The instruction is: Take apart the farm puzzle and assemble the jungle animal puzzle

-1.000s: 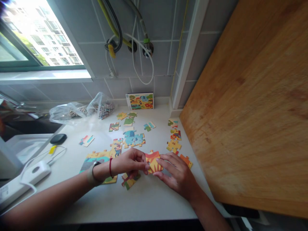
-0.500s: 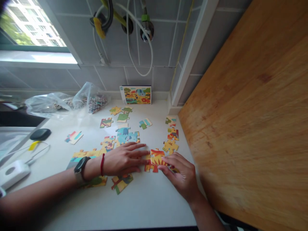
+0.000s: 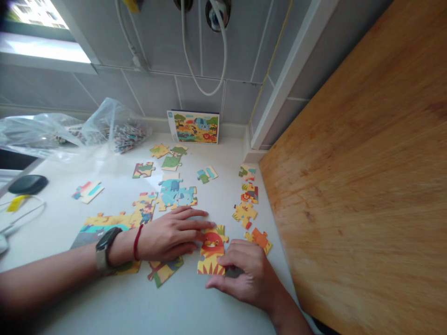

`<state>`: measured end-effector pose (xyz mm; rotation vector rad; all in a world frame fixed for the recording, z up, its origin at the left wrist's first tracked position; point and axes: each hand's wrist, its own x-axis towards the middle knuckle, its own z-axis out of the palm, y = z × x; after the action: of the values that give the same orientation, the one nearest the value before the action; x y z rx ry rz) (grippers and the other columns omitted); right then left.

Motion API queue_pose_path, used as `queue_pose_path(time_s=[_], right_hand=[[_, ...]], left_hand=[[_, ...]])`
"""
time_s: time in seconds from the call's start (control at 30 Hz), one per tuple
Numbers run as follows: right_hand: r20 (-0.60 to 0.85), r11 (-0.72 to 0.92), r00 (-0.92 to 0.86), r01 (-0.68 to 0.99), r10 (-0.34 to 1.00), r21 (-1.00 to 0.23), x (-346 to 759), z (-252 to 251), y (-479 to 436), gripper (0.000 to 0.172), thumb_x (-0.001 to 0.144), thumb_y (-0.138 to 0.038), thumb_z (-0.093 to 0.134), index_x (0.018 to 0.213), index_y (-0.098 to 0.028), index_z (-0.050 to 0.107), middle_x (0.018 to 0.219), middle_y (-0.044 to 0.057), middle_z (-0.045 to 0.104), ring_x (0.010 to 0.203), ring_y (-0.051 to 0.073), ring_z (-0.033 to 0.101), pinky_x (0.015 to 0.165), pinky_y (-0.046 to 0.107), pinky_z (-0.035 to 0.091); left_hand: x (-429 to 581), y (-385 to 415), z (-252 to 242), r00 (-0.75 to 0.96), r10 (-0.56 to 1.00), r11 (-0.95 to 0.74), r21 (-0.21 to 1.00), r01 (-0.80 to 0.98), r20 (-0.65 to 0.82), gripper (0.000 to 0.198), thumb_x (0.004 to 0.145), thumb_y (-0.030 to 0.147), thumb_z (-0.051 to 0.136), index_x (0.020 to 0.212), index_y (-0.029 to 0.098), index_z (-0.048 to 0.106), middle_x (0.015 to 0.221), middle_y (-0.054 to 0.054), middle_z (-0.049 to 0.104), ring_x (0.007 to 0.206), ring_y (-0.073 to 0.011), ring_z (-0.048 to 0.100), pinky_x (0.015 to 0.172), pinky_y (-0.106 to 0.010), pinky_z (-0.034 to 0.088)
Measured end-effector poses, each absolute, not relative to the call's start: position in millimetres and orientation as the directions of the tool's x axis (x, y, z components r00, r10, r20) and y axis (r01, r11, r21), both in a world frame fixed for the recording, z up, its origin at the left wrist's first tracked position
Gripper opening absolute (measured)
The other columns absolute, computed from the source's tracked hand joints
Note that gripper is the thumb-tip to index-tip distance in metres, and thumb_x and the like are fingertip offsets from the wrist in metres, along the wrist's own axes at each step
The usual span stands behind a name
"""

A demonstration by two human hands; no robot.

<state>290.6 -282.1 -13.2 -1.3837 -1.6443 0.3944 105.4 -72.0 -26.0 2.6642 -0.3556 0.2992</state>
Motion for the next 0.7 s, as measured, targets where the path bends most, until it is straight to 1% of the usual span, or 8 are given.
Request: queue_pose_path(time_s=[0.13, 0.23, 0.37, 0.5, 0.6, 0.67, 0.7], right_hand=[[0.366, 0.293, -0.030, 0.661, 0.930, -0.691, 290, -9, -288, 0.029, 0.088, -0.045, 0.080, 0.083, -0.019, 0.068, 0.063, -0.001, 0.065, 0.060, 0.014, 0.061, 0.059, 0.025, 0.047], [0.291, 0.265, -0.081, 0.691, 0.953, -0.672, 288, -4, -291, 0.029, 0.091, -0.045, 0.078, 0.082, -0.020, 0.067, 0.064, -0.001, 0.064, 0.061, 0.013, 0.060, 0.059, 0.025, 0.043], [0.245, 0.251, -0.113, 0.707, 0.963, -0.661, 284, 1, -292, 0.028, 0.093, -0.044, 0.075, 0.082, -0.021, 0.066, 0.067, -0.001, 0.066, 0.062, 0.014, 0.060, 0.059, 0.025, 0.043], [0.217, 0.224, -0.104, 0.719, 0.971, -0.658, 284, 4, -291, 0.027, 0.095, -0.045, 0.073, 0.084, -0.021, 0.068, 0.069, 0.000, 0.067, 0.065, 0.015, 0.063, 0.060, 0.025, 0.045], [0.133, 0.148, -0.078, 0.727, 0.988, -0.671, 286, 5, -291, 0.027, 0.091, -0.047, 0.077, 0.086, -0.022, 0.070, 0.072, 0.000, 0.070, 0.067, 0.015, 0.066, 0.060, 0.025, 0.047], [0.077, 0.099, -0.063, 0.734, 0.995, -0.672, 287, 4, -292, 0.026, 0.085, -0.045, 0.083, 0.093, -0.023, 0.072, 0.080, 0.000, 0.074, 0.072, 0.017, 0.070, 0.065, 0.025, 0.050], [0.060, 0.084, -0.059, 0.740, 0.996, -0.667, 287, 4, -292, 0.030, 0.081, -0.044, 0.087, 0.098, -0.023, 0.073, 0.085, 0.001, 0.077, 0.076, 0.018, 0.072, 0.069, 0.026, 0.052]], left_hand=[[105, -73, -26, 0.948, -0.198, -0.877, 0.385, -0.285, 0.250, 0.031, 0.104, 0.030, 0.052, 0.132, 0.023, 0.063, 0.150, -0.006, 0.060, 0.140, -0.0301, 0.051, 0.116, -0.044, 0.038], [105, -73, -26, 0.948, -0.191, -0.875, 0.393, -0.283, 0.256, 0.029, 0.103, 0.029, 0.054, 0.130, 0.022, 0.064, 0.150, -0.006, 0.061, 0.140, -0.0302, 0.051, 0.117, -0.044, 0.037], [104, -72, -27, 0.946, -0.201, -0.869, 0.400, -0.292, 0.255, 0.032, 0.101, 0.026, 0.053, 0.130, 0.021, 0.064, 0.151, -0.007, 0.059, 0.140, -0.0308, 0.051, 0.117, -0.046, 0.038], [103, -71, -27, 0.946, -0.205, -0.868, 0.399, -0.295, 0.253, 0.035, 0.100, 0.024, 0.054, 0.134, 0.021, 0.063, 0.150, -0.008, 0.060, 0.140, -0.0307, 0.051, 0.117, -0.046, 0.038], [103, -71, -28, 0.944, -0.199, -0.867, 0.402, -0.294, 0.263, 0.037, 0.099, 0.024, 0.054, 0.135, 0.022, 0.062, 0.149, -0.009, 0.061, 0.140, -0.0302, 0.052, 0.118, -0.046, 0.038], [103, -71, -28, 0.943, -0.198, -0.868, 0.399, -0.296, 0.267, 0.037, 0.099, 0.024, 0.054, 0.135, 0.021, 0.062, 0.149, -0.009, 0.060, 0.139, -0.0302, 0.052, 0.118, -0.046, 0.038], [103, -71, -28, 0.942, -0.199, -0.868, 0.397, -0.297, 0.270, 0.037, 0.099, 0.023, 0.055, 0.135, 0.021, 0.062, 0.149, -0.009, 0.060, 0.139, -0.0302, 0.052, 0.118, -0.046, 0.038]])
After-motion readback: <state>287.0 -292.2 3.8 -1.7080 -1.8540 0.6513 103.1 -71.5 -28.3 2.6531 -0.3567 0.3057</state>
